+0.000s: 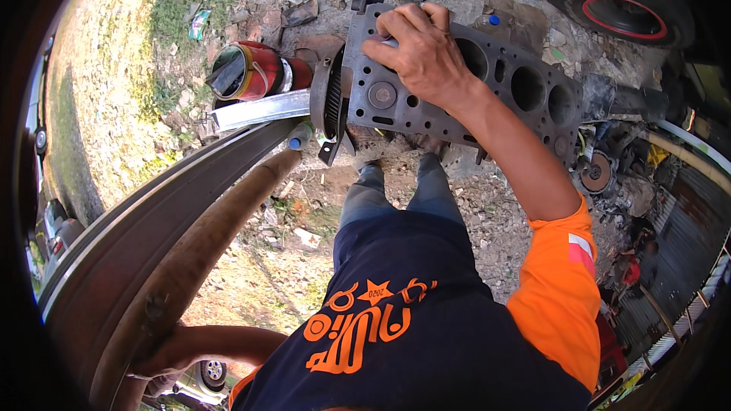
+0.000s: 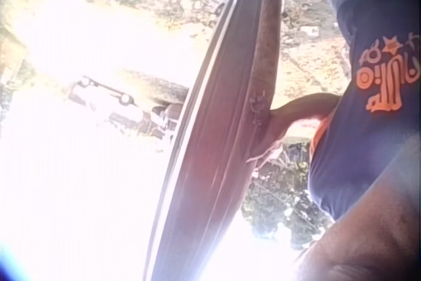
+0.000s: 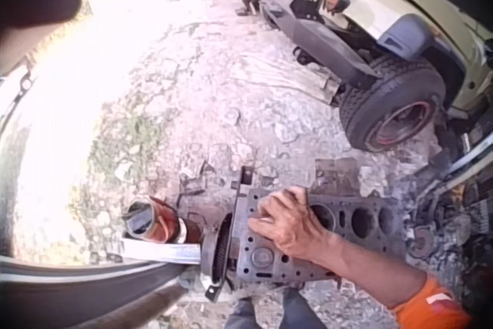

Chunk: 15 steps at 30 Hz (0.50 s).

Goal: The person sands the top surface of an engine block by hand using a piece of sandpaper.

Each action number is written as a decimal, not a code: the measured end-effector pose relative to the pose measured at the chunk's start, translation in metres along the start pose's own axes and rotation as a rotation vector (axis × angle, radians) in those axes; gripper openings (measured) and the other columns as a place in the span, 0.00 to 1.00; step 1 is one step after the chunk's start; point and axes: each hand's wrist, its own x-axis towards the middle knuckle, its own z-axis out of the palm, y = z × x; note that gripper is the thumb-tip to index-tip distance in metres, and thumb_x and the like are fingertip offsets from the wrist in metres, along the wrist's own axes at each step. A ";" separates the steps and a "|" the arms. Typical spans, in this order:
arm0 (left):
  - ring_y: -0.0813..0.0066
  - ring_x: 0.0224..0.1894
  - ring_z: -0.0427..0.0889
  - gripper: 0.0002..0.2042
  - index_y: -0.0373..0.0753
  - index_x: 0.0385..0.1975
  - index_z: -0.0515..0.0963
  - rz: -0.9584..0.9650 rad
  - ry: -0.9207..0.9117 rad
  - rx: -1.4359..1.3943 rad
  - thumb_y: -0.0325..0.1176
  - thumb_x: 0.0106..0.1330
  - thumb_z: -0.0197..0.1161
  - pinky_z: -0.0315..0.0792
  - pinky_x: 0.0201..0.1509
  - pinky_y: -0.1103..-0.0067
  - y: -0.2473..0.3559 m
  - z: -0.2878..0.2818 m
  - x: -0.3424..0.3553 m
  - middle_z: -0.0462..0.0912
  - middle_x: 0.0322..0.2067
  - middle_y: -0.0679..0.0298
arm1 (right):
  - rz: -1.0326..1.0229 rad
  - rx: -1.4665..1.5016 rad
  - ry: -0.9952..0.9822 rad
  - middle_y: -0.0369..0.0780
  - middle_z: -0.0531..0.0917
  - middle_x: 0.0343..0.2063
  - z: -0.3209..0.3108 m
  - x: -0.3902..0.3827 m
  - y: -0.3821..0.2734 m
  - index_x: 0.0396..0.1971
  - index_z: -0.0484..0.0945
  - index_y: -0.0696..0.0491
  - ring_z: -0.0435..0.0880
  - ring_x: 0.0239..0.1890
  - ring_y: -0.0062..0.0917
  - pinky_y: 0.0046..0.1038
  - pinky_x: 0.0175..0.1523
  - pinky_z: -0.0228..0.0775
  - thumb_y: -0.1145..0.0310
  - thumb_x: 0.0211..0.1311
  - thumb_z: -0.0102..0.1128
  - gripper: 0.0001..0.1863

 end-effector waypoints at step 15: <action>0.59 0.43 0.88 0.17 0.39 0.48 0.72 -0.123 0.107 -0.223 0.32 0.65 0.71 0.89 0.47 0.59 0.007 0.009 -0.003 0.81 0.45 0.54 | 0.055 -0.085 -0.019 0.31 0.82 0.44 0.003 0.002 0.022 0.41 0.88 0.41 0.79 0.54 0.23 0.38 0.64 0.56 0.70 0.62 0.61 0.11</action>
